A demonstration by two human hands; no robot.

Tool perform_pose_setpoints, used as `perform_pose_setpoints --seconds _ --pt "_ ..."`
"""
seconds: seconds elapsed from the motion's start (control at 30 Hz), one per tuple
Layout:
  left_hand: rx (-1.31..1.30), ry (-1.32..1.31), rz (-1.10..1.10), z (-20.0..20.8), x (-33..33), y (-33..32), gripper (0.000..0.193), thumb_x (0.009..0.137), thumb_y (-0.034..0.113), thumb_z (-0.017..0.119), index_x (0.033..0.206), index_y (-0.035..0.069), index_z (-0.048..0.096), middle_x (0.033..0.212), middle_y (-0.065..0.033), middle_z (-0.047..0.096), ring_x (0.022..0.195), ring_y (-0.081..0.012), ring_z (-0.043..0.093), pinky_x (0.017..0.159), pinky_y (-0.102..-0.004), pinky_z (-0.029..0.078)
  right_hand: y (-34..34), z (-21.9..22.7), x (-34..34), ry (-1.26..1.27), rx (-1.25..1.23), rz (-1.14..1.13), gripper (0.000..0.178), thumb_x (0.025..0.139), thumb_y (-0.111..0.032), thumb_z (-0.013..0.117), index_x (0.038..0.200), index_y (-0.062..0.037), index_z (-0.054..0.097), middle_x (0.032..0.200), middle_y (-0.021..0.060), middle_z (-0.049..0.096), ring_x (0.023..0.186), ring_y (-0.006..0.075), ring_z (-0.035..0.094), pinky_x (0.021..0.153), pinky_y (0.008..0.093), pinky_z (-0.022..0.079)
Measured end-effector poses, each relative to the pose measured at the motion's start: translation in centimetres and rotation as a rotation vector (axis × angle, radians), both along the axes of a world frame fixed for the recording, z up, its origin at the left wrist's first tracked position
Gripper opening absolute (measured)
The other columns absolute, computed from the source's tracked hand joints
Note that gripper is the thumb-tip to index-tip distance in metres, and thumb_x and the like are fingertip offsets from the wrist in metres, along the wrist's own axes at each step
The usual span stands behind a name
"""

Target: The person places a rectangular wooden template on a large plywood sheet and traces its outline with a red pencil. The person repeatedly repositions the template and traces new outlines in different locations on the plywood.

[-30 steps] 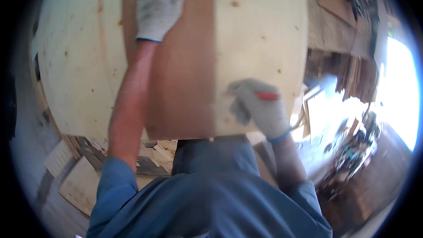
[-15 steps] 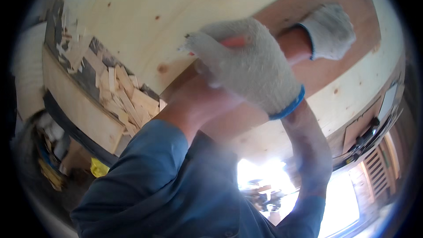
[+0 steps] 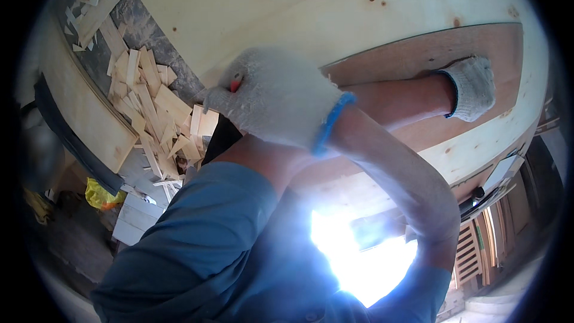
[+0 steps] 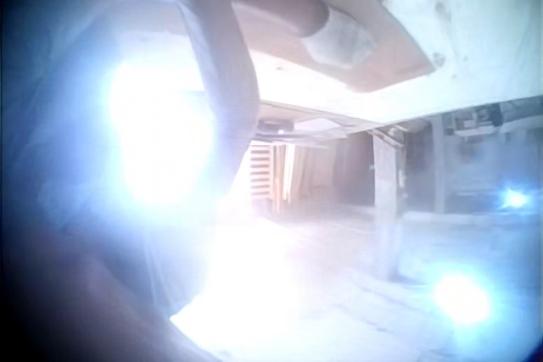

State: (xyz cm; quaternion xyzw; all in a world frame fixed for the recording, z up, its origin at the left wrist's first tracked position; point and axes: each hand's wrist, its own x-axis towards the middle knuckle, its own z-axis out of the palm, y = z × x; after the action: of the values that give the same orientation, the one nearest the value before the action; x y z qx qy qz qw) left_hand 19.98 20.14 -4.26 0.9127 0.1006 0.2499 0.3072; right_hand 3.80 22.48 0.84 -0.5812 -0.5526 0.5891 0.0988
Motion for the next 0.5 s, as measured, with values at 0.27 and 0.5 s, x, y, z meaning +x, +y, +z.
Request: perform_pose_setpoints --seconds 0.27,0.5 --pt "-0.025 -0.001 -0.039 0.7 2.3 -1.8 0.016 0.078 0.019 0.063 0.077 0.009 0.076 0.082 -0.0127 0.072 0.09 -0.0306 0.069 0.083 -0.0469 0.051 0.0 0.1 -1.5 -0.163 0.093 0.12 0.026 0.093 -0.031 0.066 0.089 -0.0081 0.077 0.079 0.0094 0.074 0.07 0.0245 0.07 0.072 0.036 0.057" --pt "-0.034 -0.003 -0.032 0.7 2.6 -2.0 0.017 0.078 0.019 0.063 0.078 0.008 0.076 0.084 -0.013 0.073 0.092 -0.0306 0.069 0.084 -0.047 0.05 -0.7 1.9 13.5 -0.21 0.249 -0.067 0.019 0.1 -0.023 0.067 0.091 -0.0093 0.077 0.08 0.0043 0.075 0.065 0.0124 0.069 0.055 0.0274 0.054"
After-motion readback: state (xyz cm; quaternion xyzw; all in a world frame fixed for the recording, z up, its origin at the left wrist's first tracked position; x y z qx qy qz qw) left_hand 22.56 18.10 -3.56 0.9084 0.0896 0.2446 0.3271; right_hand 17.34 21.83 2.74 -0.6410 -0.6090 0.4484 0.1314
